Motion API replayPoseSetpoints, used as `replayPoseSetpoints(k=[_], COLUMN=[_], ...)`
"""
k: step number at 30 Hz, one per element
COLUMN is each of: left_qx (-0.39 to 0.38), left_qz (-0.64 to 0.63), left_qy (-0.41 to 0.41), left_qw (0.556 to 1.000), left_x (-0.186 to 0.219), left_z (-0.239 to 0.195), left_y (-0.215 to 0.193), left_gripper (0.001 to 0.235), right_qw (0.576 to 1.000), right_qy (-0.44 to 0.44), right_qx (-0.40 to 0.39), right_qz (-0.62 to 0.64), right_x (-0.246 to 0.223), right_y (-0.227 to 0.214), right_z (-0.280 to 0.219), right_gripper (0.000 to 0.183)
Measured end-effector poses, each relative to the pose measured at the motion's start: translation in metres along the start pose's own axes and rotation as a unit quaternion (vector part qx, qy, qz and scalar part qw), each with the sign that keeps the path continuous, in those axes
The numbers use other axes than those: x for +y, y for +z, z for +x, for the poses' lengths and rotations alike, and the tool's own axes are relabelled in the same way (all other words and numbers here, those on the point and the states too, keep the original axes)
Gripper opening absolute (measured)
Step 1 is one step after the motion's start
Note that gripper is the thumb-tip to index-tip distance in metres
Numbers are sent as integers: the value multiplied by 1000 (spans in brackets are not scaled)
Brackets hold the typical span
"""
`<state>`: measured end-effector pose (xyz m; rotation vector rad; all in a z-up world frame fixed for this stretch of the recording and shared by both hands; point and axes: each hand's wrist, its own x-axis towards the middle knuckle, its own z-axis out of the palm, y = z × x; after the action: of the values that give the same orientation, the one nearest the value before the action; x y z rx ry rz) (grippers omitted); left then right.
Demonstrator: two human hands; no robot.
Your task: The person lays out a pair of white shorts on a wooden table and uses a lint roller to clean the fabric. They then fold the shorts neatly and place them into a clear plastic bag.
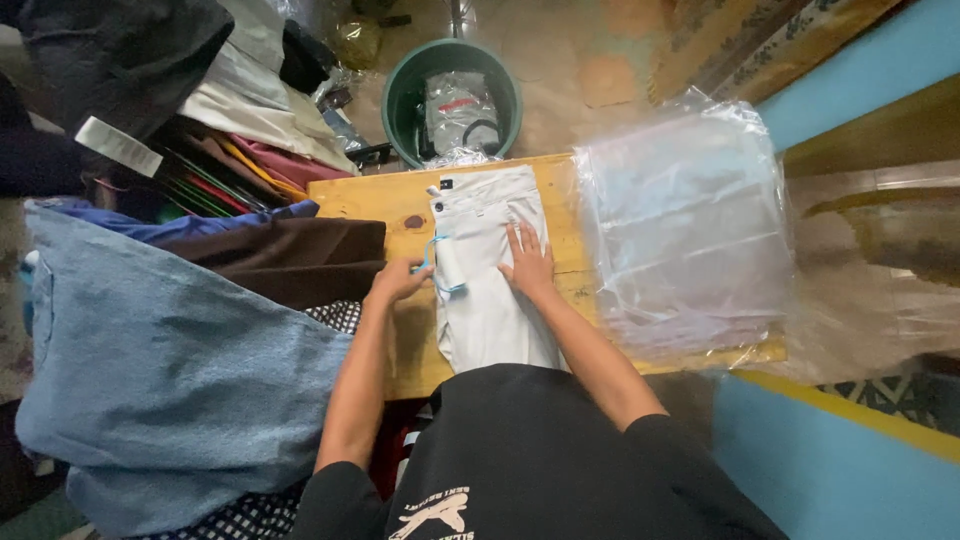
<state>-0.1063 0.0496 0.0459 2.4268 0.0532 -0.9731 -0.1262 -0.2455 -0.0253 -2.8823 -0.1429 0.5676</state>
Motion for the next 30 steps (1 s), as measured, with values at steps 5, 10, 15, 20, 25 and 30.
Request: replayPoseSetpoints(k=[5,10,15,20,25,30], left_qx=[105,296,351,415,457,586], left_qz=[-86,-295,-300,-291,-307,-42], left_qy=[-93,-139,-176,-176,-177,-36], left_qw=[986,898,870,844,816,808], left_x=[-36,-63,-68,-65,-37,57], left_z=[28,65,60,56,25,-58], left_y=[19,64,79,89,87,89], left_gripper=[57,47,43,32,46,57], right_qw=[1000,993,989,989,989,989], right_qy=[-6,-45,-102,-112,-116,-116], right_qx=[3,107,102,93,90,95], right_qz=[-3,33,15,-16,-28,-18], right_x=[1,-16,-12,-4,-5,-2], right_y=[2,-20,23,44,39,47], right_z=[2,-39,-81,-75,-77,-72], right_gripper=[93,85,93,99,101,102])
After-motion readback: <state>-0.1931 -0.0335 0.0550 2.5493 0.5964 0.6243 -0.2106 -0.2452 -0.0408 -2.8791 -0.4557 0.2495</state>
